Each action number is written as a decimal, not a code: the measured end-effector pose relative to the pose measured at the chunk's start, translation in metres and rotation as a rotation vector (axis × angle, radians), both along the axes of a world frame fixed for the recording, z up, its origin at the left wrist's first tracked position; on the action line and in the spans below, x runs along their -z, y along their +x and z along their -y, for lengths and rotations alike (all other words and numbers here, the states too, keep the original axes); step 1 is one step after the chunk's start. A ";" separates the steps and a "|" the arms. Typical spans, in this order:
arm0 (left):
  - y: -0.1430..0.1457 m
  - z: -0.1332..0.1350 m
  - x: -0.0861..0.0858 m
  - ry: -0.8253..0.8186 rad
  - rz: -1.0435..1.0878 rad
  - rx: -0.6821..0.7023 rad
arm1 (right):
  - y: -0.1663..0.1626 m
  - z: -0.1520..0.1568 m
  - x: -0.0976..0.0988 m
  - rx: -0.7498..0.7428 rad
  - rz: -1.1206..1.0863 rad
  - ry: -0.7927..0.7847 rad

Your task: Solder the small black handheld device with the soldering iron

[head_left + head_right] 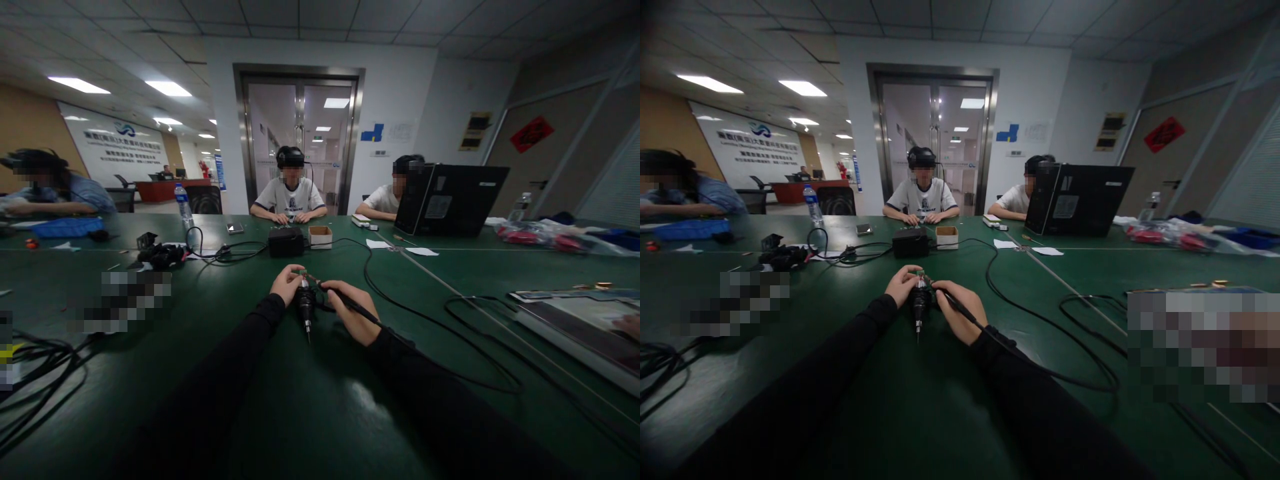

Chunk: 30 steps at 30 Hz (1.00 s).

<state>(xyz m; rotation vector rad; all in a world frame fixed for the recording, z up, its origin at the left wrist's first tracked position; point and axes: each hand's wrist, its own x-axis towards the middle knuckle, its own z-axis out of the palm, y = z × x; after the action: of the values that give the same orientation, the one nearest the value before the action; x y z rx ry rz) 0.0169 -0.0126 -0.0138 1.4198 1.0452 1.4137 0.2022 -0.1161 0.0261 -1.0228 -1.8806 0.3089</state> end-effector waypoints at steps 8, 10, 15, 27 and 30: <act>-0.001 0.001 -0.002 0.004 -0.025 0.001 | 0.000 0.000 0.001 0.000 -0.013 0.008; -0.001 0.001 -0.002 0.008 -0.031 0.009 | -0.001 0.000 0.001 0.003 -0.011 0.004; -0.002 0.000 0.000 0.016 -0.041 0.013 | -0.002 0.001 -0.001 -0.004 0.014 0.014; -0.002 -0.002 0.002 0.022 -0.017 0.018 | -0.002 0.003 -0.003 0.010 0.016 0.023; -0.001 -0.003 0.002 0.007 -0.017 0.014 | -0.002 0.004 -0.004 0.031 0.003 0.018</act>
<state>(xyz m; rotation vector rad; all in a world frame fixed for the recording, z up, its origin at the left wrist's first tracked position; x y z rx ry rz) 0.0154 -0.0100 -0.0161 1.4436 1.0404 1.3992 0.2006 -0.1198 0.0300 -1.0397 -1.8649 0.2726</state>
